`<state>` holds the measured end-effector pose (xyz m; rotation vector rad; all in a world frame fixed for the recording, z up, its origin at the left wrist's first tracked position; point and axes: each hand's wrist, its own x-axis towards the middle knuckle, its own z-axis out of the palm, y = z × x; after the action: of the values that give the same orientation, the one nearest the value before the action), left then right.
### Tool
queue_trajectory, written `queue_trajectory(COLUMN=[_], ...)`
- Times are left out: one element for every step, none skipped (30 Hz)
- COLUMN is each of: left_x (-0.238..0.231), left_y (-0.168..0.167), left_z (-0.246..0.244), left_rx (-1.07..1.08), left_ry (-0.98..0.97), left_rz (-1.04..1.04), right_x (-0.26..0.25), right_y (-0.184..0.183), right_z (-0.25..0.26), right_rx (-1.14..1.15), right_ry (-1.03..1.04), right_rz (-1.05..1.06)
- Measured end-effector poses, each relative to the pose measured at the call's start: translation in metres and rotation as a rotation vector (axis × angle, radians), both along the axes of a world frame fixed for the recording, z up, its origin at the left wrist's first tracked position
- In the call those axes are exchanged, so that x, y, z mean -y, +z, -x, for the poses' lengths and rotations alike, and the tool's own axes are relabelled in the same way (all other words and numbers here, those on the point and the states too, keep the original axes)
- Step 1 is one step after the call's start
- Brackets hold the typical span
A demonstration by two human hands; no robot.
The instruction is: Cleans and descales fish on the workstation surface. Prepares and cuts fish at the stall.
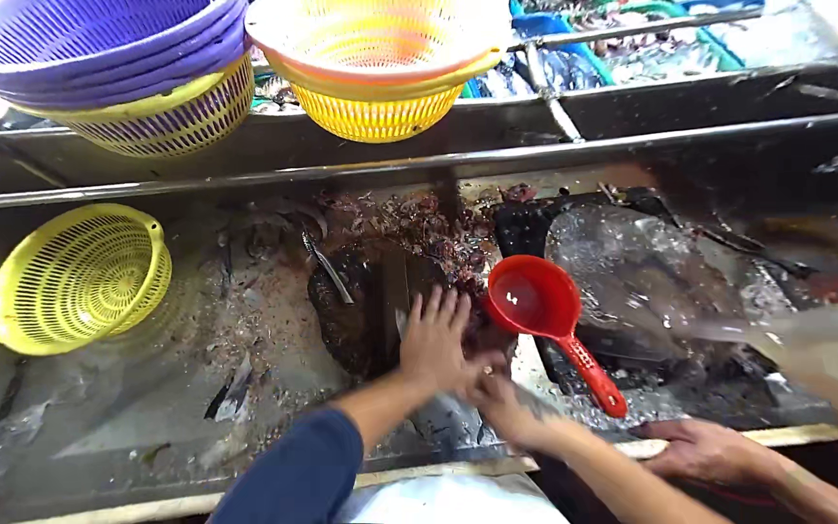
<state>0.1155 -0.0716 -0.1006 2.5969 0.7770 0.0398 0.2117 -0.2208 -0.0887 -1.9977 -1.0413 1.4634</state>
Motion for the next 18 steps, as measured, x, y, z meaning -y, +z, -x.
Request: queue_trajectory(left_x=[-0.033,-0.067,-0.092,-0.102,-0.096,-0.072,-0.036,0.001,0.025,0.033,0.027,0.009,-0.023,-0.06,-0.092,-0.111,-0.116,-0.103], left_y=[-0.003,-0.008,-0.013,-0.018,-0.021,-0.021,-0.018,-0.012,-0.004,-0.001,-0.001,-0.001,-0.003,-0.006,-0.009,-0.013,-0.015,-0.018], left_z=[-0.018,-0.038,-0.053,-0.058,-0.052,-0.037,-0.017,0.004,0.018,0.022,0.019,0.009,-0.008,-0.03,-0.048,-0.059,-0.06,-0.051], left_rx=[0.014,0.034,0.059,0.072,0.075,0.064,0.036,0.013,-0.007,-0.016,-0.002,0.01,0.009,0.022,0.048,0.063,0.062,0.077], left_ry=[-0.024,-0.046,-0.067,-0.079,-0.085,-0.082,-0.072,-0.064,-0.052,-0.036,-0.027,-0.041,-0.067,-0.088,-0.1,-0.101,-0.1,-0.097], left_rz=[-0.028,-0.063,-0.105,-0.144,-0.158,-0.135,-0.086,-0.034,0.019,0.035,0.022,0.008,-0.009,-0.038,-0.086,-0.142,-0.176,-0.184], right_x=[-0.035,-0.071,-0.096,-0.105,-0.096,-0.071,-0.035,0.001,0.024,0.031,0.026,0.008,-0.024,-0.063,-0.097,-0.117,-0.121,-0.105], right_y=[0.001,0.005,0.007,0.007,0.006,0.006,0.008,0.011,0.015,0.014,0.01,0.008,0.007,0.008,0.011,0.012,0.011,0.012], right_z=[-0.014,-0.029,-0.038,-0.037,-0.03,-0.018,-0.002,0.014,0.023,0.023,0.02,0.013,0.0,-0.017,-0.031,-0.038,-0.037,-0.032], right_rx=[0.036,0.056,0.057,0.051,0.052,0.054,0.037,0.008,-0.039,-0.062,-0.056,-0.043,-0.015,0.004,0.006,0.013,0.026,0.035], right_ry=[0.023,0.035,0.026,0.017,0.011,0.019,0.012,-0.007,-0.018,-0.017,-0.009,-0.009,-0.011,-0.013,-0.013,-0.005,0.01,0.033], right_rz=[0.008,0.023,0.038,0.046,0.032,0.015,0.007,0.015,0.044,0.062,0.069,0.069,0.052,0.033,0.037,0.055,0.06,0.053])
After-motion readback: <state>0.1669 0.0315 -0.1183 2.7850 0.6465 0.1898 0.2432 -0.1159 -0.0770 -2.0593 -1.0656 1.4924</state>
